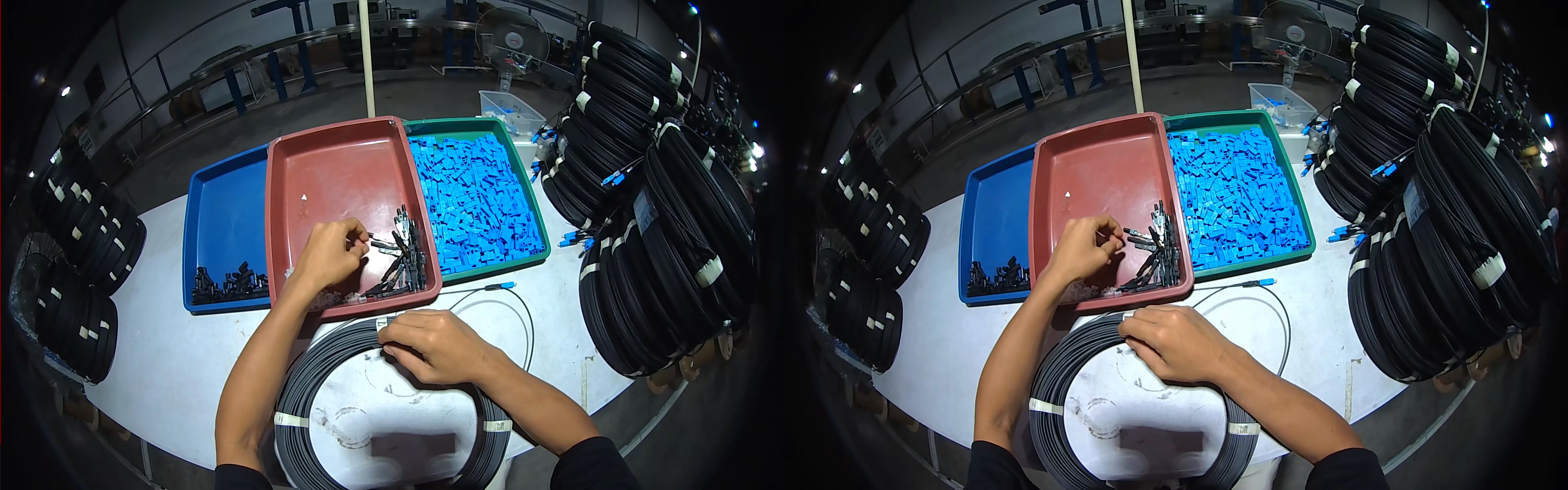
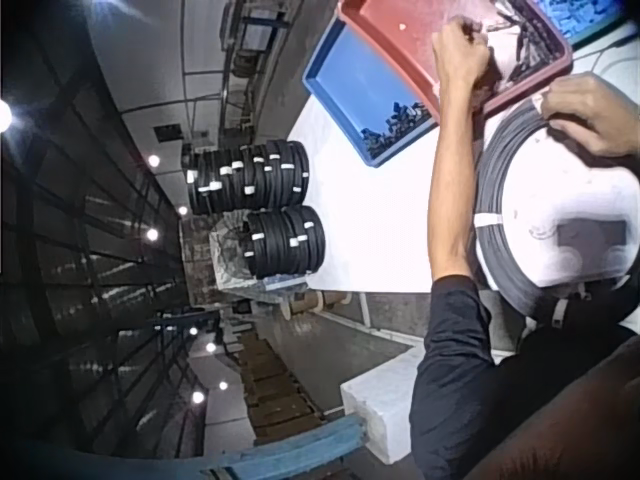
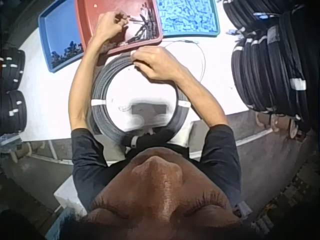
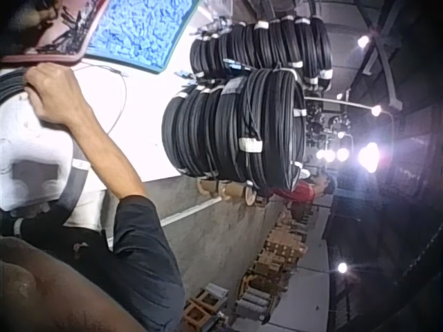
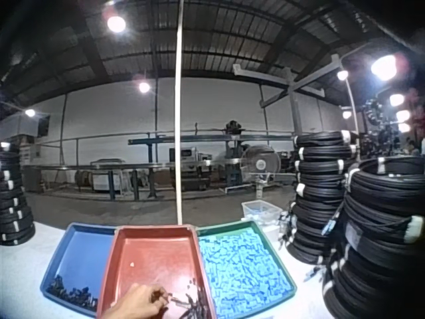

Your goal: The person assembles connector components onto coiled cables by attaching plastic pieces from trays onto the cable ends. The person then stacks the finished cable coils and takes another coil to attach parts.

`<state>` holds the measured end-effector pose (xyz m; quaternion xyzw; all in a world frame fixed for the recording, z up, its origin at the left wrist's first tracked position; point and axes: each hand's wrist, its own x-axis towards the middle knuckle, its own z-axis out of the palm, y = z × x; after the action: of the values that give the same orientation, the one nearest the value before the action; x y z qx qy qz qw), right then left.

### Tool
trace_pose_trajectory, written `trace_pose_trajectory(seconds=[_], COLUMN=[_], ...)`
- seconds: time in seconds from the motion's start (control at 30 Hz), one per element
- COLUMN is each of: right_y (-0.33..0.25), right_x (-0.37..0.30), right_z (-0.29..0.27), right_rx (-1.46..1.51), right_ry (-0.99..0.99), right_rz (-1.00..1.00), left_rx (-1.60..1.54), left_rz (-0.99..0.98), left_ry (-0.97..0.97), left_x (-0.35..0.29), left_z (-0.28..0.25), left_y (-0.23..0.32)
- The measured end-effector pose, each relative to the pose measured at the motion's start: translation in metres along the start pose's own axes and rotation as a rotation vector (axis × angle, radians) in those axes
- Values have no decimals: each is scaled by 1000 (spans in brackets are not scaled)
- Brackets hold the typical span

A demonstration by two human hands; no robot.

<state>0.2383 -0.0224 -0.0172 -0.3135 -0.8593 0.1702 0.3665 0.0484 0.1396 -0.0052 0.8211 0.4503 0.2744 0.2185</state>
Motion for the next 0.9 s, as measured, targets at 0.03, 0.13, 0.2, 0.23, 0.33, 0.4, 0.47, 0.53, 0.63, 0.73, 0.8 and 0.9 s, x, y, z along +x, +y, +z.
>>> trace_pose_trajectory(seconds=[0.03, 0.13, 0.2, 0.23, 0.33, 0.4, 0.47, 0.53, 0.63, 0.73, 0.8, 0.9], right_y=[0, 1, -1, -2, -3, -3, -3, 0, -1, 0, -1, -2], right_x=[1, 0, 0, 1, 1, 1, 2, 1, 2, 2, 3, 3], right_z=[0, -1, -1, -1, -2, -3, -2, -1, -2, -2, -2, -3], right_rx=[2, -23, -14, -2, 3, 2, 4, 3, 3, -7, -7, -8], right_ry=[-7, -9, -4, 3, 12, 2, -8, 3, -5, 6, 2, 4], right_rz=[2, 0, -2, -7, -3, 7, 16, 8, 17, 19, 20, 18], left_rx=[24, 128, 209, 213, 233, 315, 320, 316, 308, 249, 282, 340], left_rz=[11, 125, 225, 347, 436, 438, 470, 378, 309, 402, 436, 487], left_ry=[14, 64, 102, 129, 78, 8, 28, -71, -77, 18, -2, -21], left_x=[-1, 1, 6, 10, 12, 14, 16, 15, 11, 8, 7, 8], left_z=[-3, -4, 0, 4, 8, 12, 12, 11, 7, 7, 3, 6], left_y=[-3, -5, -10, -17, -14, -13, -16, -10, 0, 0, 0, -5])
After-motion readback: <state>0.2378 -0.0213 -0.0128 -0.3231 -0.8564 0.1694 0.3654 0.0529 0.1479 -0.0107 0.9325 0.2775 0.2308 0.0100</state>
